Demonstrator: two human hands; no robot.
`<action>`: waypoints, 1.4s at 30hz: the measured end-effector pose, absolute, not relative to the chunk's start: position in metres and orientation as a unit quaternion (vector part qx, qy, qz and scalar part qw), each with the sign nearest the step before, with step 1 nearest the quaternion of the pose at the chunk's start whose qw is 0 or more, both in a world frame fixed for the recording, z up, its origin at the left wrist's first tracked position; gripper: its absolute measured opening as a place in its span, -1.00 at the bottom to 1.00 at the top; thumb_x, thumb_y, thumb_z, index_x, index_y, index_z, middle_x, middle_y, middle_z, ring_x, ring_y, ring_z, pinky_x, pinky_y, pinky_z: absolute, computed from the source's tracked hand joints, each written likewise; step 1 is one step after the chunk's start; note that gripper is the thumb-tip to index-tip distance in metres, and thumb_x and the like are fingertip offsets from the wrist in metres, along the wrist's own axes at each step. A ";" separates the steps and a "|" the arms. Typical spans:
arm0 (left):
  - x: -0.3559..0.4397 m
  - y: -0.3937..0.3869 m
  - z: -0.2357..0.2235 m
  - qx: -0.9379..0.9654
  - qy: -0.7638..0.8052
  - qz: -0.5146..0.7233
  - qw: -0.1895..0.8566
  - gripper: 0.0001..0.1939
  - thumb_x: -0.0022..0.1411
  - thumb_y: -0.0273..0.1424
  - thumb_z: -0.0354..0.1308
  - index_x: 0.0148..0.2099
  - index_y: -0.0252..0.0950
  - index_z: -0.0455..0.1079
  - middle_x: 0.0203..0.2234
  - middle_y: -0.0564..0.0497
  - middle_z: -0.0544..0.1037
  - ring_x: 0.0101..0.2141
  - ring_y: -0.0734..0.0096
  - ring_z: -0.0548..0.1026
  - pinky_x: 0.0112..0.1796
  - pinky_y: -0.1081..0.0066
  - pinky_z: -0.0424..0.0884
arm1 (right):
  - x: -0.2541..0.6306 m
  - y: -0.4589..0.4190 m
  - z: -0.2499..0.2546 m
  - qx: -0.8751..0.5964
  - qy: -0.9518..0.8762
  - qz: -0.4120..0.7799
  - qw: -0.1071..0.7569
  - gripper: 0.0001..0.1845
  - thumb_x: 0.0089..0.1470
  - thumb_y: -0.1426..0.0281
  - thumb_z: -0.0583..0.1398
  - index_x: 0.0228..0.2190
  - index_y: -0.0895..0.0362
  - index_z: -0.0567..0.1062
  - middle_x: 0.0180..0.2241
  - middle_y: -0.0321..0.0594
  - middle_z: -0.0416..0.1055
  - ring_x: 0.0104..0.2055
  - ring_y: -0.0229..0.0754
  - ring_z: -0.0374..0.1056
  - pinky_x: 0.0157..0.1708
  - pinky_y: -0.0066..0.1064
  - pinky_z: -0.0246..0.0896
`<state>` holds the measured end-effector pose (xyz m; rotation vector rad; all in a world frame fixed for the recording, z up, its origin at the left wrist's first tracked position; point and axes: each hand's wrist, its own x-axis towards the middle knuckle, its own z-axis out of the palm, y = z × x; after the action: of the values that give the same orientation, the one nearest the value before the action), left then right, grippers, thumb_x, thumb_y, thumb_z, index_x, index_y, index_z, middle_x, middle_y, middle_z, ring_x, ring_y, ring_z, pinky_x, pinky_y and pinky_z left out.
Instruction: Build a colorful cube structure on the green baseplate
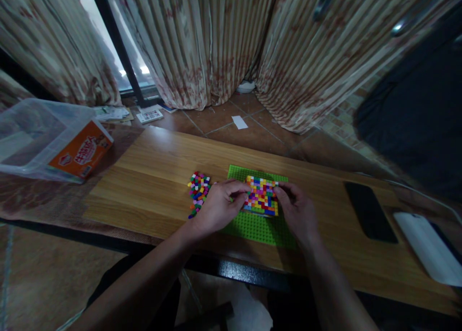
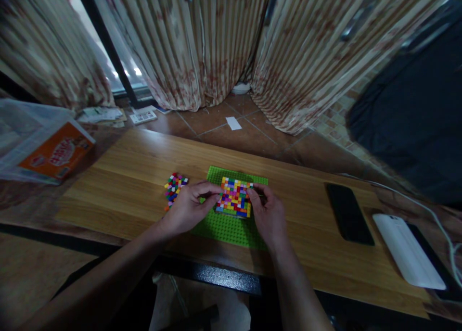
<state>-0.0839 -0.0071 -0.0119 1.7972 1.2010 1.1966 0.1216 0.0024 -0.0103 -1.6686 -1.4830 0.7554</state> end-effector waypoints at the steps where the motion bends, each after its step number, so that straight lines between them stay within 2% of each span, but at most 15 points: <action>1: -0.084 -0.007 -0.012 0.690 0.460 0.456 0.321 -0.83 0.20 -0.54 0.15 -0.22 -0.27 0.55 -0.37 0.01 0.62 -0.36 0.48 0.54 -0.32 0.46 0.45 | 0.122 0.002 -0.011 -0.654 -0.583 0.295 0.381 -0.47 0.06 -0.02 0.18 -0.18 0.17 0.55 -0.28 -0.05 0.58 -0.30 -0.08 0.47 -0.28 -0.23 0.37; 5: -0.083 -0.007 -0.012 0.690 0.464 0.456 0.316 -0.83 0.20 -0.54 0.13 -0.23 -0.28 0.54 -0.39 0.02 0.61 -0.38 0.49 0.54 -0.33 0.47 0.44 | 0.121 0.000 -0.009 -0.650 -0.597 0.224 0.414 -0.49 0.09 0.01 0.17 -0.15 0.16 0.53 -0.23 -0.05 0.53 -0.30 -0.11 0.43 -0.28 -0.21 0.37; 9: -0.083 -0.006 -0.013 0.693 0.467 0.453 0.312 -0.83 0.20 -0.53 0.12 -0.22 -0.27 0.53 -0.39 0.03 0.60 -0.37 0.49 0.53 -0.33 0.47 0.44 | 0.106 -0.003 -0.005 -0.598 -0.643 0.121 0.462 -0.61 0.12 0.11 0.18 -0.13 0.11 0.52 -0.08 -0.07 0.44 -0.03 -0.06 0.37 0.00 -0.09 0.29; 12: -0.083 -0.007 -0.012 0.695 0.470 0.445 0.312 -0.84 0.19 -0.53 0.12 -0.23 -0.27 0.52 -0.39 0.03 0.60 -0.37 0.48 0.52 -0.31 0.45 0.44 | 0.091 -0.004 -0.004 -0.580 -0.666 0.115 0.456 -0.67 0.11 0.14 0.20 -0.16 0.07 0.52 -0.01 -0.09 0.39 0.09 -0.04 0.30 0.12 -0.04 0.20; 18: -0.083 -0.007 -0.012 0.691 0.469 0.446 0.321 -0.82 0.18 -0.56 0.10 -0.23 -0.28 0.50 -0.39 0.02 0.59 -0.37 0.48 0.52 -0.30 0.46 0.43 | 0.078 -0.002 -0.009 -0.581 -0.689 0.128 0.414 -0.64 0.08 0.11 0.22 -0.14 0.03 0.51 0.06 -0.08 0.33 0.16 0.01 0.22 0.15 0.01 0.14; 28: -0.081 -0.007 -0.016 0.680 0.477 0.451 0.326 -0.79 0.19 -0.58 0.09 -0.17 -0.29 0.48 -0.37 0.02 0.60 -0.35 0.44 0.54 -0.26 0.43 0.44 | 0.076 0.003 -0.009 -0.605 -0.675 0.175 0.385 -0.53 0.01 0.04 0.27 -0.14 0.08 0.53 0.01 -0.06 0.39 0.09 0.01 0.28 0.12 -0.03 0.15; 35: -0.081 -0.008 -0.015 0.673 0.477 0.454 0.337 -0.79 0.20 -0.57 0.08 -0.15 -0.29 0.48 -0.33 0.01 0.61 -0.32 0.43 0.55 -0.22 0.42 0.44 | 0.078 0.005 -0.010 -0.599 -0.682 0.180 0.378 -0.53 0.01 0.02 0.26 -0.14 0.06 0.53 -0.07 -0.09 0.46 0.03 0.00 0.31 0.08 -0.05 0.16; 42: -0.080 -0.008 -0.017 0.674 0.478 0.457 0.329 -0.77 0.19 -0.57 0.08 -0.15 -0.28 0.48 -0.36 0.02 0.61 -0.35 0.44 0.54 -0.26 0.44 0.42 | 0.077 0.004 -0.008 -0.602 -0.691 0.164 0.367 -0.52 -0.01 0.00 0.26 -0.16 0.05 0.54 -0.13 -0.10 0.48 -0.02 0.03 0.30 0.05 -0.02 0.16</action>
<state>-0.0800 -0.0081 -0.0171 1.7628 1.2522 1.1973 0.0770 0.0044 -0.0078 -1.5461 -1.7747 0.4203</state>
